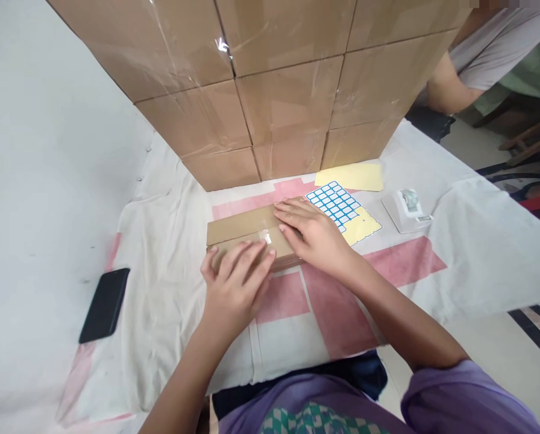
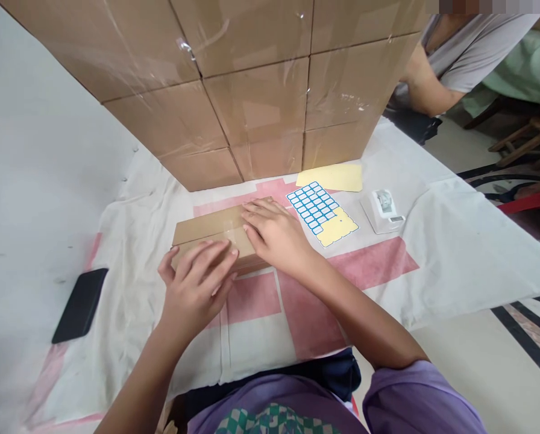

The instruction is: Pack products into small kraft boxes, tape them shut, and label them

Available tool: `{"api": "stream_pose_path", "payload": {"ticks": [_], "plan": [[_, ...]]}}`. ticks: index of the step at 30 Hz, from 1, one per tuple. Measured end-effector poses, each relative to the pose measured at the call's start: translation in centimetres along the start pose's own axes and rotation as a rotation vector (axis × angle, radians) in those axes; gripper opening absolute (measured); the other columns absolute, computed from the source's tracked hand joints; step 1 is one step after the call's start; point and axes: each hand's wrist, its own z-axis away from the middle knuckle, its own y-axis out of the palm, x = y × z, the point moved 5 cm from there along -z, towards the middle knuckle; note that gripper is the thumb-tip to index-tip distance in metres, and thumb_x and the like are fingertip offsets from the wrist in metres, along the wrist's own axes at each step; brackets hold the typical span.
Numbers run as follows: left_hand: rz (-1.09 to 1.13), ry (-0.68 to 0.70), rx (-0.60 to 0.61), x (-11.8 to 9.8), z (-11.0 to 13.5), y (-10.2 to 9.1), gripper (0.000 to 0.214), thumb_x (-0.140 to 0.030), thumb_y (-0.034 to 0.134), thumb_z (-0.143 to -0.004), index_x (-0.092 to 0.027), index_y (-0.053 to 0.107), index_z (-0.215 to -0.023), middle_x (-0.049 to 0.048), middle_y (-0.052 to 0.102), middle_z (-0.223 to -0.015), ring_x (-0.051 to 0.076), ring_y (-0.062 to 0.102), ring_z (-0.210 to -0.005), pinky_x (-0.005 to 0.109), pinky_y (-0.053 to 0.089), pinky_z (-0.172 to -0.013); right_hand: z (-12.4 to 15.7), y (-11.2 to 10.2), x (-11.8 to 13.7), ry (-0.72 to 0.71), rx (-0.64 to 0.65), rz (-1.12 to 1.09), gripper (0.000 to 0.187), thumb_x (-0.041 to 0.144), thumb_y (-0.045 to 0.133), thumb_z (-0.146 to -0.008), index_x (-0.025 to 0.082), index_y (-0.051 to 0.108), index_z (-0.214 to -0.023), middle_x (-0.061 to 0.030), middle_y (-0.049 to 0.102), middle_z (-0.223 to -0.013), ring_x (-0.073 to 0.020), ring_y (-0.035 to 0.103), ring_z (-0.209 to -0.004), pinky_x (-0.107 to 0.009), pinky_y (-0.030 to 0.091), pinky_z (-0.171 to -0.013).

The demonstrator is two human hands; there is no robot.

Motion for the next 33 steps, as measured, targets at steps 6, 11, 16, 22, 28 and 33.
{"api": "stream_pose_path", "payload": {"ticks": [6,11,16,22,28,33], "plan": [[0.413,0.24,-0.049,-7.4,1.3,3.5,0.022,-0.014,0.062,-0.09,-0.025,0.071,-0.107,0.0017,0.08,-0.109,0.018,0.071,-0.105,0.036,0.043,-0.102,1.5,-4.9,-8.2,0.431,-0.34,-0.324,0.028,0.037,0.053,-0.1,0.021,0.075,-0.109,-0.008,0.077,-0.119,-0.0249,0.07,-0.117,-0.044,0.052,-0.107],[0.414,0.081,0.298,-12.6,-3.5,11.9,0.057,-0.041,0.06,-0.096,-0.018,0.053,-0.147,0.0186,0.047,-0.161,0.034,0.045,-0.15,0.047,0.042,-0.119,4.9,-6.1,-17.0,0.915,-0.289,-0.286,0.023,0.037,0.062,-0.088,0.018,0.07,-0.098,-0.0096,0.075,-0.11,-0.0266,0.068,-0.109,-0.042,0.052,-0.1],[0.34,-0.149,0.481,-13.1,-6.0,17.7,0.083,-0.063,0.053,-0.096,-0.017,0.034,-0.162,0.0217,0.024,-0.172,0.045,0.023,-0.158,0.062,0.032,-0.125,6.8,-4.8,-18.4,1.024,-0.287,-0.38,0.036,0.042,0.065,-0.084,0.018,0.066,-0.109,-0.0124,0.071,-0.121,-0.0269,0.067,-0.107,-0.036,0.057,-0.078],[0.324,-0.198,0.52,-12.4,-5.3,18.3,0.083,-0.063,0.051,-0.096,-0.017,0.034,-0.163,0.0164,0.026,-0.172,0.044,0.023,-0.159,0.062,0.031,-0.127,7.9,-5.7,-19.3,1.098,-0.228,-0.259,0.045,0.044,0.071,-0.08,0.018,0.065,-0.116,-0.0164,0.067,-0.133,-0.0291,0.07,-0.106,-0.037,0.057,-0.077],[0.299,-0.189,0.504,-12.5,-5.4,18.3,0.081,-0.065,0.049,-0.096,-0.019,0.035,-0.162,0.0161,0.029,-0.171,0.044,0.025,-0.158,0.062,0.032,-0.126,8.3,-5.6,-19.8,1.175,-0.146,-0.361,0.037,0.045,0.071,-0.082,0.019,0.064,-0.108,-0.0098,0.074,-0.104,-0.0192,0.067,-0.069,-0.031,0.048,-0.059],[0.312,-0.193,0.509,-12.4,-5.4,18.2,0.081,-0.064,0.05,-0.096,-0.018,0.035,-0.161,0.0175,0.03,-0.171,0.043,0.023,-0.159,0.06,0.031,-0.127,8.4,-5.2,-20.1,1.218,-0.191,-0.458,0.02,0.036,0.071,-0.077,0.02,0.064,-0.086,-0.0022,0.065,-0.075,-0.0144,0.051,-0.058,-0.03,0.042,-0.058]]}}
